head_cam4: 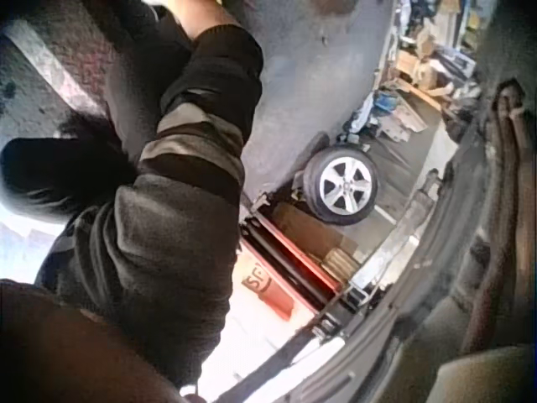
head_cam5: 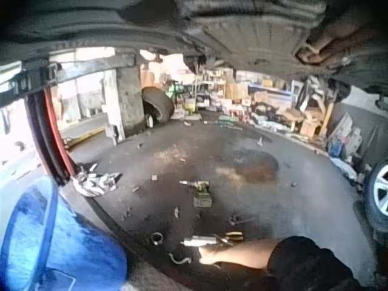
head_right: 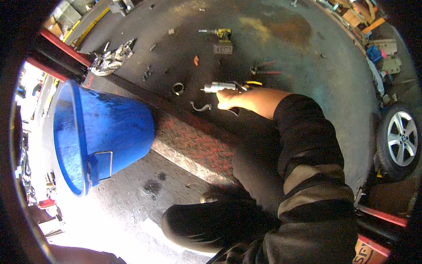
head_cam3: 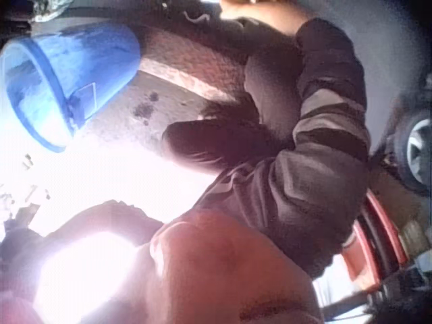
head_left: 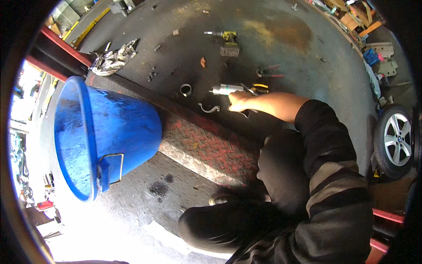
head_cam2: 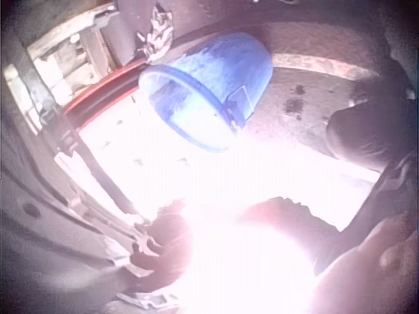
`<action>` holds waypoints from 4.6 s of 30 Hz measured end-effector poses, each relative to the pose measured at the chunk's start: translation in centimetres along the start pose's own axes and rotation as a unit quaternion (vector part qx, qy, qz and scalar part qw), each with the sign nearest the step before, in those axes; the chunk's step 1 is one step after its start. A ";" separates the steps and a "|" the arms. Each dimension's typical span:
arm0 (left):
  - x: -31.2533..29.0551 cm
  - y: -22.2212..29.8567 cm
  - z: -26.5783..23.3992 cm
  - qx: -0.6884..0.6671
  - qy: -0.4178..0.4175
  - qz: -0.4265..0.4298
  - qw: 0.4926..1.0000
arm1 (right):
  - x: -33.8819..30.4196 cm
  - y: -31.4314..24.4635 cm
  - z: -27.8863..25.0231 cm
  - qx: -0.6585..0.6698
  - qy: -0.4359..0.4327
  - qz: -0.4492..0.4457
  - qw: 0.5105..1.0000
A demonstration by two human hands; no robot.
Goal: The person works under a raised car, using a pneumatic impact wrench and a flashlight to remove and install bolts on the undercarriage. A blue bucket is positioned below to catch fluids or debris.
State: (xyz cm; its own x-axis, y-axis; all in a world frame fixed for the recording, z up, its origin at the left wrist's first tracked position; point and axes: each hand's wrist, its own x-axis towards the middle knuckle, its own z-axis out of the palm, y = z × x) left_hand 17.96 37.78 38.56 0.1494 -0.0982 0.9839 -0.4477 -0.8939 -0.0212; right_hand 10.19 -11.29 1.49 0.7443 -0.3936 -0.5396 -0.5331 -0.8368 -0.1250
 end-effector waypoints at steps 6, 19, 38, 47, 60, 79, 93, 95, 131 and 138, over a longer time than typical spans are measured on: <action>-2.0 1.3 -0.1 0.043 -0.026 0.016 0.999 | -0.1 4.0 2.1 -0.038 -0.064 -0.083 0.994; -15.1 19.7 -1.6 -0.161 -0.629 -0.288 0.704 | 9.7 9.5 -2.3 -0.065 -0.024 -0.180 0.981; -23.9 25.2 7.9 -0.355 -0.614 -0.452 0.541 | -0.1 2.4 -3.1 0.149 0.029 -0.484 0.862; -23.0 21.5 6.4 -0.451 -0.607 -0.480 0.445 | -6.7 -3.3 -6.1 0.274 -0.332 -0.434 0.791; -21.3 21.4 3.5 -0.416 -0.646 -0.360 0.529 | -7.6 -5.8 -6.9 0.213 -0.410 -0.478 0.748; -21.4 25.5 3.5 -0.378 -0.604 -0.270 0.648 | -6.8 -2.6 -9.2 0.204 -0.430 -0.490 0.731; -20.9 25.7 4.0 -0.395 -0.606 -0.336 0.603 | -5.7 -1.9 -9.0 0.215 -0.445 -0.492 0.717; -20.8 25.7 4.0 -0.389 -0.590 -0.344 0.618 | -5.5 -2.2 -9.6 0.211 -0.419 -0.514 0.718; -21.3 20.8 5.0 -0.641 -0.310 -0.659 0.244 | 2.8 5.5 -9.4 0.382 -0.340 -0.272 0.815; -20.9 23.1 5.2 -0.631 -0.255 -0.729 0.077 | 7.0 6.1 0.1 0.479 -0.166 -0.152 0.848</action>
State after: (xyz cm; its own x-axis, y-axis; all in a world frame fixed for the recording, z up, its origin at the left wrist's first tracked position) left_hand 9.13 16.91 16.61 0.7225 -0.5879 -0.3639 0.6913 0.6041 0.3966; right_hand 12.16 -19.15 -3.12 0.8369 0.0467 -0.5454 -0.5369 -0.1239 -0.8345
